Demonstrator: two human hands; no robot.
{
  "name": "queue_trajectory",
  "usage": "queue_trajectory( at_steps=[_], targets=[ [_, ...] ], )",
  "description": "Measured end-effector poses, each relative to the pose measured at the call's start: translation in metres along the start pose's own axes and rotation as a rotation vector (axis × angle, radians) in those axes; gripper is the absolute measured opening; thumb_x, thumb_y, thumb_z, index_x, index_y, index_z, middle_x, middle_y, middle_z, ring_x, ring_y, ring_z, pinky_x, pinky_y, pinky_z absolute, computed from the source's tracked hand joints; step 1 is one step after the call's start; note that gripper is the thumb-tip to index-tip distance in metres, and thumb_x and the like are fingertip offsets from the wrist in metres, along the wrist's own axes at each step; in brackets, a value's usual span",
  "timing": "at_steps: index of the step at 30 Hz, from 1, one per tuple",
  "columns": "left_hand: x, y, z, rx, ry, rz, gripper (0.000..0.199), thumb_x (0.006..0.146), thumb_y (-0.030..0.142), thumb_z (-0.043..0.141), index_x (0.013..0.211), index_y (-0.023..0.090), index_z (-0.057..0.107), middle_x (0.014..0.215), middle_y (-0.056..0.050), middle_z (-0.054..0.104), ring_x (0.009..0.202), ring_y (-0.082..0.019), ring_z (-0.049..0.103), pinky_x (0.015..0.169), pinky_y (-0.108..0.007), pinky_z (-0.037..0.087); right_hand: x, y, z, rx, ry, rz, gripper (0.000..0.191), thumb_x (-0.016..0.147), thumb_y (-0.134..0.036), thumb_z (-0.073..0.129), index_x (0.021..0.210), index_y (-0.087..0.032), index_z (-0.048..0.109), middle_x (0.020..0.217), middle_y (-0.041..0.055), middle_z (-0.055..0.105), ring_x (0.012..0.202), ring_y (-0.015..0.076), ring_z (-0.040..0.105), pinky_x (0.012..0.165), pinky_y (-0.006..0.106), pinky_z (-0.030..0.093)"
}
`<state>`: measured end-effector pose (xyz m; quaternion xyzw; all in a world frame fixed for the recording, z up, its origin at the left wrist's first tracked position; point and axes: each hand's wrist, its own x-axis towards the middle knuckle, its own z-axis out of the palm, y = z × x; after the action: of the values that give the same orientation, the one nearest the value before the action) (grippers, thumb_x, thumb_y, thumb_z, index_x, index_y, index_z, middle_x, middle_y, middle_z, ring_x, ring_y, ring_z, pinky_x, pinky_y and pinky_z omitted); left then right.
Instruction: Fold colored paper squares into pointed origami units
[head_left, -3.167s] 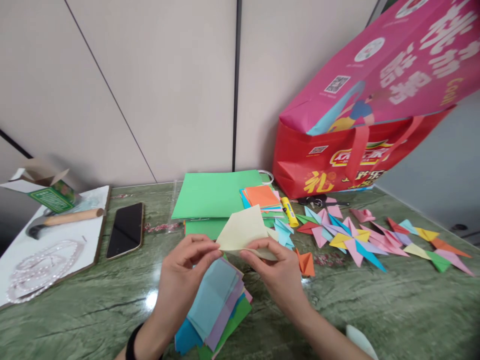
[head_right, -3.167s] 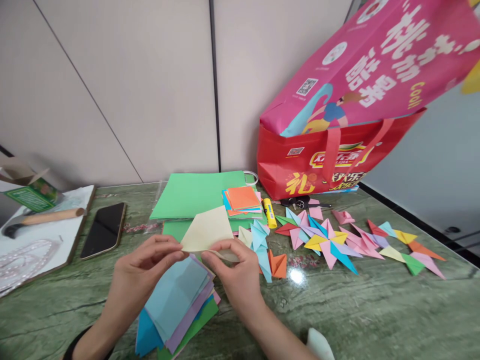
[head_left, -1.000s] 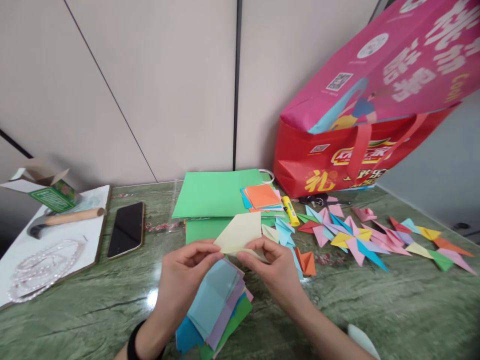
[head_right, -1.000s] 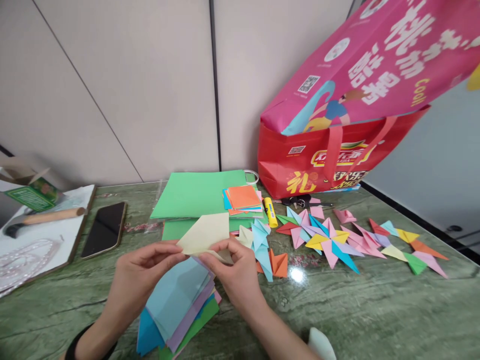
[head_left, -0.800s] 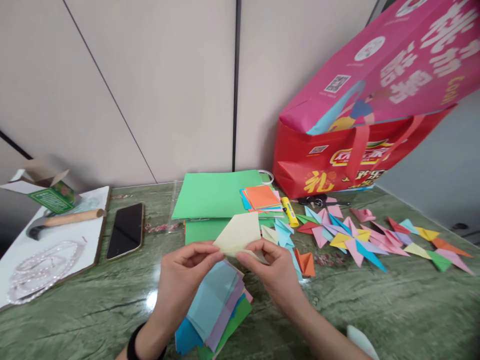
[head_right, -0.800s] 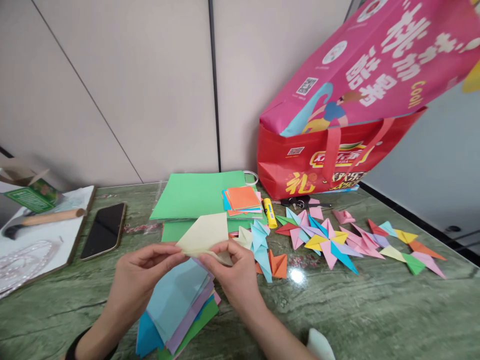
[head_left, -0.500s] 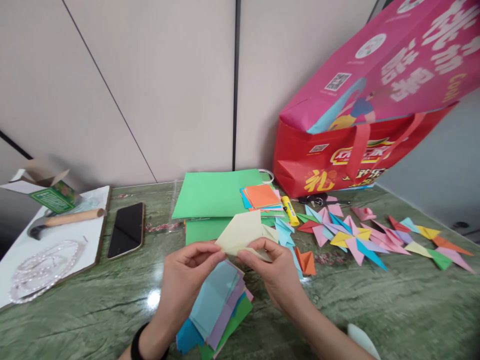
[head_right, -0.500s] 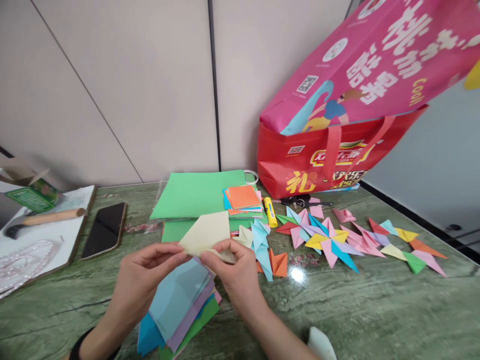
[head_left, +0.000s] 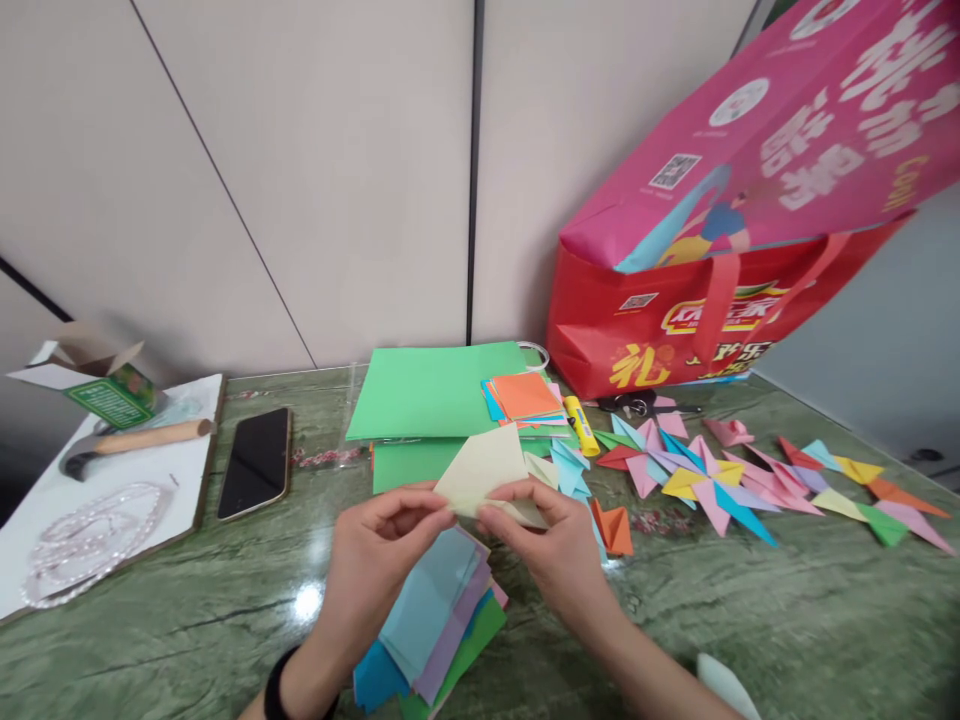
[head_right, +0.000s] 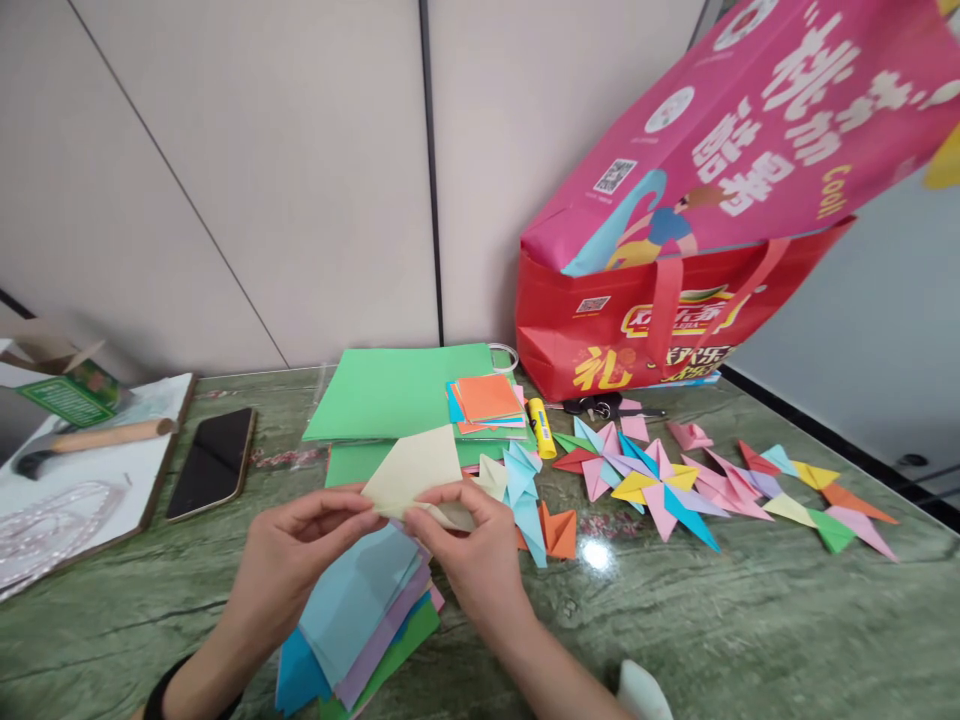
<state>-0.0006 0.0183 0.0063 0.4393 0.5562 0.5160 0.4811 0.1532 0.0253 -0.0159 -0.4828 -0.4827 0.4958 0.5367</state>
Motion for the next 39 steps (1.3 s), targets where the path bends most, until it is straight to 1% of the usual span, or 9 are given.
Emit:
queue_trajectory(
  at_steps=[2,4,7,11,18,25,32,39],
  targets=[
    [0.0012,-0.002,-0.0009,-0.034,-0.033,-0.034,0.013,0.056,0.016,0.077,0.068,0.018,0.073,0.069,-0.001,0.075,0.063,-0.014,0.069,0.058,-0.014,0.053,-0.0005,-0.0001,0.0003,-0.013,-0.001,0.006,0.013,0.065,-0.026,0.07,0.066,-0.017,0.062,0.058,-0.0004,0.066,0.054,0.0142,0.062,0.051,0.02,0.048],
    [0.0017,-0.0039,-0.0014,-0.076,-0.031,-0.047,0.012,0.056,0.017,0.077,0.067,0.018,0.073,0.065,0.0,0.074,0.06,-0.014,0.068,0.056,-0.015,0.054,-0.001,0.0003,0.0006,-0.025,-0.004,0.014,0.014,0.066,-0.028,0.07,0.067,-0.018,0.061,0.058,0.0,0.067,0.053,0.0143,0.061,0.05,0.02,0.047],
    [0.0012,-0.0052,-0.001,-0.081,-0.012,-0.059,0.012,0.056,0.017,0.078,0.067,0.018,0.073,0.063,0.0,0.074,0.058,-0.014,0.068,0.054,-0.015,0.053,-0.0015,0.0004,0.0013,-0.022,0.0,0.025,0.015,0.067,-0.03,0.07,0.067,-0.018,0.061,0.058,0.0007,0.068,0.053,0.0148,0.062,0.049,0.021,0.047],
    [0.0002,-0.005,0.0006,-0.102,0.004,-0.077,0.014,0.055,0.016,0.078,0.068,0.018,0.073,0.063,0.0,0.074,0.057,-0.013,0.068,0.054,-0.015,0.053,-0.0016,-0.0008,0.0028,0.016,0.014,0.034,0.014,0.066,-0.028,0.07,0.067,-0.018,0.061,0.058,0.0009,0.069,0.055,0.0158,0.064,0.052,0.021,0.049],
    [0.0008,-0.0055,0.001,-0.159,-0.01,-0.09,0.013,0.055,0.016,0.078,0.067,0.017,0.072,0.06,0.0,0.074,0.055,-0.012,0.067,0.053,-0.015,0.052,-0.0031,-0.002,0.0038,0.066,0.044,0.03,0.015,0.065,-0.027,0.071,0.066,-0.018,0.06,0.055,-0.0006,0.068,0.054,0.0156,0.065,0.051,0.021,0.05],
    [0.0005,-0.0051,0.0007,-0.216,-0.034,-0.121,0.013,0.055,0.017,0.078,0.067,0.016,0.072,0.062,-0.001,0.074,0.059,-0.015,0.068,0.056,-0.017,0.053,-0.0033,-0.0023,0.0041,0.108,0.065,0.071,0.019,0.064,-0.029,0.073,0.068,-0.019,0.058,0.052,-0.0016,0.067,0.052,0.0156,0.066,0.05,0.021,0.051],
    [-0.0006,-0.0049,0.0015,-0.186,-0.003,-0.113,0.012,0.056,0.017,0.078,0.066,0.016,0.071,0.06,-0.001,0.074,0.059,-0.015,0.068,0.055,-0.017,0.053,-0.0031,-0.0026,0.005,0.135,0.08,0.088,0.021,0.063,-0.03,0.073,0.068,-0.019,0.056,0.051,-0.0027,0.066,0.051,0.016,0.066,0.049,0.021,0.052],
    [-0.0027,-0.0044,0.004,-0.182,-0.011,-0.118,0.013,0.057,0.018,0.077,0.068,0.016,0.071,0.061,-0.001,0.074,0.06,-0.016,0.069,0.056,-0.017,0.053,-0.0026,-0.0037,0.0039,0.133,0.098,0.091,0.023,0.062,-0.03,0.074,0.068,-0.019,0.055,0.051,-0.0027,0.066,0.051,0.0174,0.067,0.048,0.022,0.053]
  ],
)
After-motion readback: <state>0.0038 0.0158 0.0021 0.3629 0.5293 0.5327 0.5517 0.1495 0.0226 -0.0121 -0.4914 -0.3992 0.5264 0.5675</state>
